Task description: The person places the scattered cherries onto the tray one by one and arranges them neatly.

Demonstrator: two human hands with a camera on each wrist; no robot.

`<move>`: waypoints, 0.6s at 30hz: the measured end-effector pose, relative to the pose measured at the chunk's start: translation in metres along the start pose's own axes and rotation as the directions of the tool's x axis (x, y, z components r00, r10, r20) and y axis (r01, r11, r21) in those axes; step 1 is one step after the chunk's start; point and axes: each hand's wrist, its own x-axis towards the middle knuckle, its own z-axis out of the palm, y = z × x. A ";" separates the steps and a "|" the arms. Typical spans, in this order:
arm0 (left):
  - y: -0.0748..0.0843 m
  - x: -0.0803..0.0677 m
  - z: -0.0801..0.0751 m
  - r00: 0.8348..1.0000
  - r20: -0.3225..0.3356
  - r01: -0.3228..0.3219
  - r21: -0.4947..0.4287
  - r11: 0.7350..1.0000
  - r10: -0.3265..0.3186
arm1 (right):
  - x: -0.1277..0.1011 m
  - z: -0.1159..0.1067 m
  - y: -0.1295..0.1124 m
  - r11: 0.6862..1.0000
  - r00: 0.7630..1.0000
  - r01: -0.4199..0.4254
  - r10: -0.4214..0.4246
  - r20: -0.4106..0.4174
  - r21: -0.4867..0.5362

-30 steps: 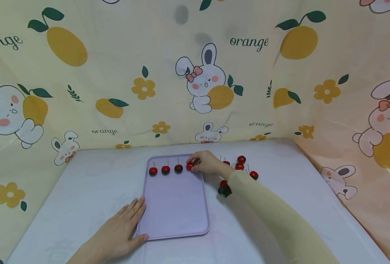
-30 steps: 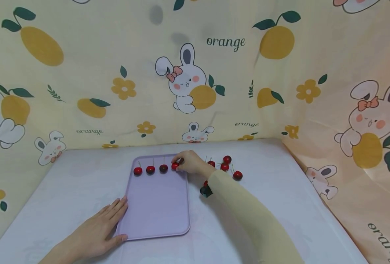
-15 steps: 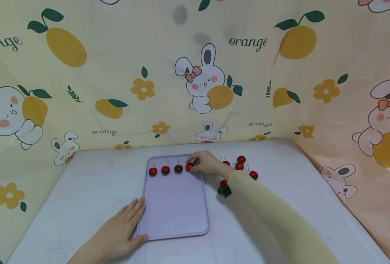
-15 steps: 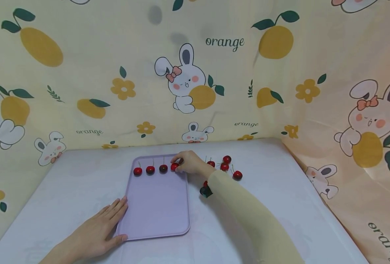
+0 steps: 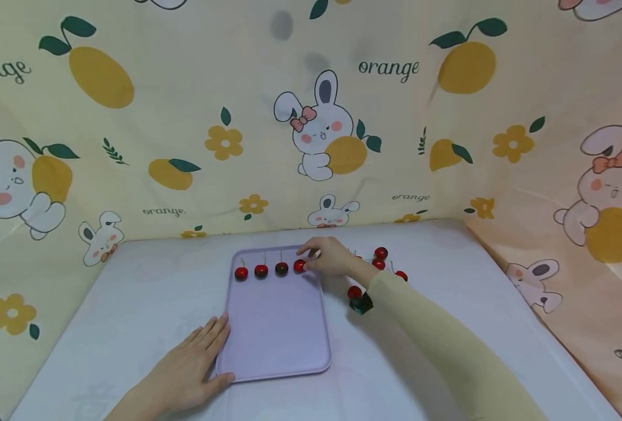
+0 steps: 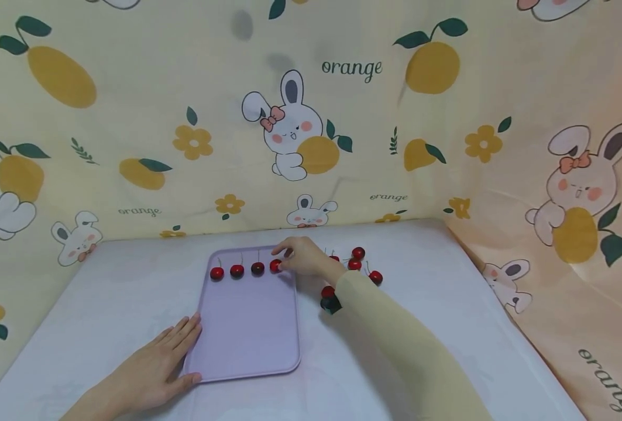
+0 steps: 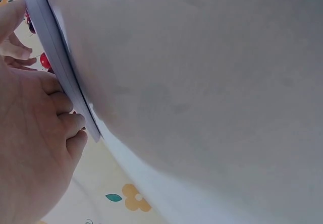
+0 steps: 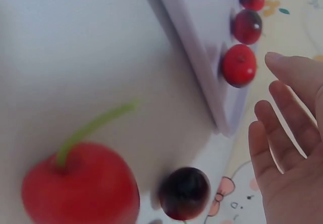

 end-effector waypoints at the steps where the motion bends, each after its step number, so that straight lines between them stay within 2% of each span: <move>1: 0.000 0.000 0.000 1.000 0.001 0.002 -0.003 1.000 -0.002 | -0.001 -0.002 0.001 1.000 1.000 0.011 -0.011 -0.005 -0.001; 5: 0.000 0.000 -0.001 0.999 0.031 0.030 -0.023 0.999 -0.030 | -0.009 -0.008 0.005 0.999 0.999 0.038 -0.039 -0.026 -0.009; 9: 0.000 0.001 -0.002 0.997 0.060 0.055 -0.037 0.998 -0.053 | -0.023 -0.016 0.009 1.000 0.999 0.018 -0.018 -0.040 0.006; 14: 0.001 0.001 -0.002 0.998 0.052 0.048 -0.041 0.998 -0.046 | -0.043 -0.025 0.016 0.999 0.998 -0.013 0.015 -0.055 0.032; 18: 0.001 0.000 -0.001 0.999 0.037 0.040 -0.038 0.998 -0.039 | -0.058 -0.032 0.023 1.000 0.997 0.011 -0.010 -0.073 0.023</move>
